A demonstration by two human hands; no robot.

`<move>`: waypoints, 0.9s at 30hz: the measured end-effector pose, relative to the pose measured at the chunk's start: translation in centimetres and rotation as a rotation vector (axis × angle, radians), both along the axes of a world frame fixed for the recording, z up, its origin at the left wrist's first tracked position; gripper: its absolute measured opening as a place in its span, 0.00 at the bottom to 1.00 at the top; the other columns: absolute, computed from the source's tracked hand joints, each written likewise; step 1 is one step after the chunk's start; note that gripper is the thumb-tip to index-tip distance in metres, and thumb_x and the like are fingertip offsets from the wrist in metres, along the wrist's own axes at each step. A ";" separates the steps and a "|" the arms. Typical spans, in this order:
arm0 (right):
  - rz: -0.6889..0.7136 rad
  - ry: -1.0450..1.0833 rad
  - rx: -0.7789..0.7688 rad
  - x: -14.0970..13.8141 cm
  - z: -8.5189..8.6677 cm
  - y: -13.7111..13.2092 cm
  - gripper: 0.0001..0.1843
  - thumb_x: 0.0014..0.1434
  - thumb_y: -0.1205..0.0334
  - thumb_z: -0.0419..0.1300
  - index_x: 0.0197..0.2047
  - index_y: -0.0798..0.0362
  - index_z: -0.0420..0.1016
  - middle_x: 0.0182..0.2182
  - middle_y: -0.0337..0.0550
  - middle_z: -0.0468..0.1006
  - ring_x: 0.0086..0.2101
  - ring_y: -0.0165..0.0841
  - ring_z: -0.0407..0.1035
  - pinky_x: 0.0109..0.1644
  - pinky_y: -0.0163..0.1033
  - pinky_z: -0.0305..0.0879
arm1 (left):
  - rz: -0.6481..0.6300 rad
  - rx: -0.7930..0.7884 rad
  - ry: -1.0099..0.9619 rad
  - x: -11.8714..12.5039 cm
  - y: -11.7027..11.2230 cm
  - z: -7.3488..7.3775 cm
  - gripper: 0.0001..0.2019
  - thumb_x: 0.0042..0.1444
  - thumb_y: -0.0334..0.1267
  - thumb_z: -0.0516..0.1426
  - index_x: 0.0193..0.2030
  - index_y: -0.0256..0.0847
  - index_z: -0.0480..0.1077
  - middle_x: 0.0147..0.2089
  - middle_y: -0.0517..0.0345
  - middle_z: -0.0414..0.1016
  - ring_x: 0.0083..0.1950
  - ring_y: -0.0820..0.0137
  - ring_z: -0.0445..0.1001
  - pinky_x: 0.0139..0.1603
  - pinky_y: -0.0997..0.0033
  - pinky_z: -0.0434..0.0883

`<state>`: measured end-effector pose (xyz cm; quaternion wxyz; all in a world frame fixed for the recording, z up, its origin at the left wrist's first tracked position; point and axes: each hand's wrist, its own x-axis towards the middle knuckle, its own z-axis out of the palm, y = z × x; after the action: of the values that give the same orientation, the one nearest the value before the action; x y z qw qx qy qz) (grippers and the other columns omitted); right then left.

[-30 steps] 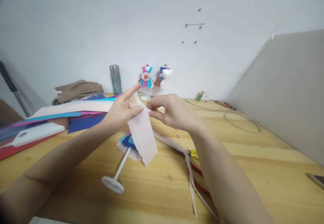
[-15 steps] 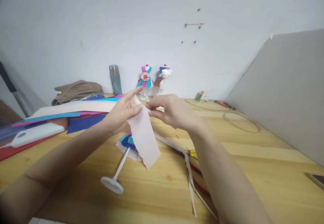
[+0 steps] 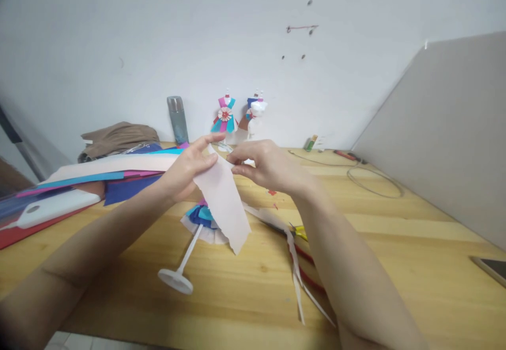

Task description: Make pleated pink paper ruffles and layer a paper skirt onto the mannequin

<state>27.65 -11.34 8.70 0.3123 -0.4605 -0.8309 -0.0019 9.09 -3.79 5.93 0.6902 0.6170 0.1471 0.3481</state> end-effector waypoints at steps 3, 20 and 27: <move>-0.039 -0.017 0.023 0.0 -0.1 0.2 0.08 0.62 0.60 0.57 0.34 0.51 0.76 0.30 0.42 0.81 0.31 0.33 0.73 0.38 0.39 0.66 | 0.037 0.038 0.005 -0.1 0.2 0.0 0.39 0.45 0.46 0.68 0.64 0.40 0.62 0.32 0.58 0.76 0.31 0.68 0.75 0.36 0.69 0.70; -0.381 -0.429 0.467 -0.1 -0.9 1.1 0.14 0.66 0.66 0.52 0.39 0.50 0.79 0.33 0.47 0.81 0.36 0.38 0.72 0.36 0.42 0.60 | 0.204 0.159 0.096 -0.6 1.4 0.4 0.33 0.43 0.41 0.69 0.57 0.34 0.70 0.42 0.50 0.78 0.39 0.67 0.75 0.43 0.68 0.70; -0.326 -0.401 0.492 0.5 -1.3 1.7 0.13 0.66 0.67 0.53 0.36 0.50 0.78 0.32 0.46 0.81 0.35 0.38 0.73 0.37 0.42 0.62 | 0.052 -0.003 0.040 -0.1 1.7 -0.6 0.18 0.46 0.49 0.68 0.33 0.33 0.77 0.30 0.53 0.76 0.30 0.72 0.71 0.33 0.72 0.66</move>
<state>28.19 -9.67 7.39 0.2401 -0.4886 -0.7660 -0.3420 8.99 -2.04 5.37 0.6788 0.6189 0.1774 0.3531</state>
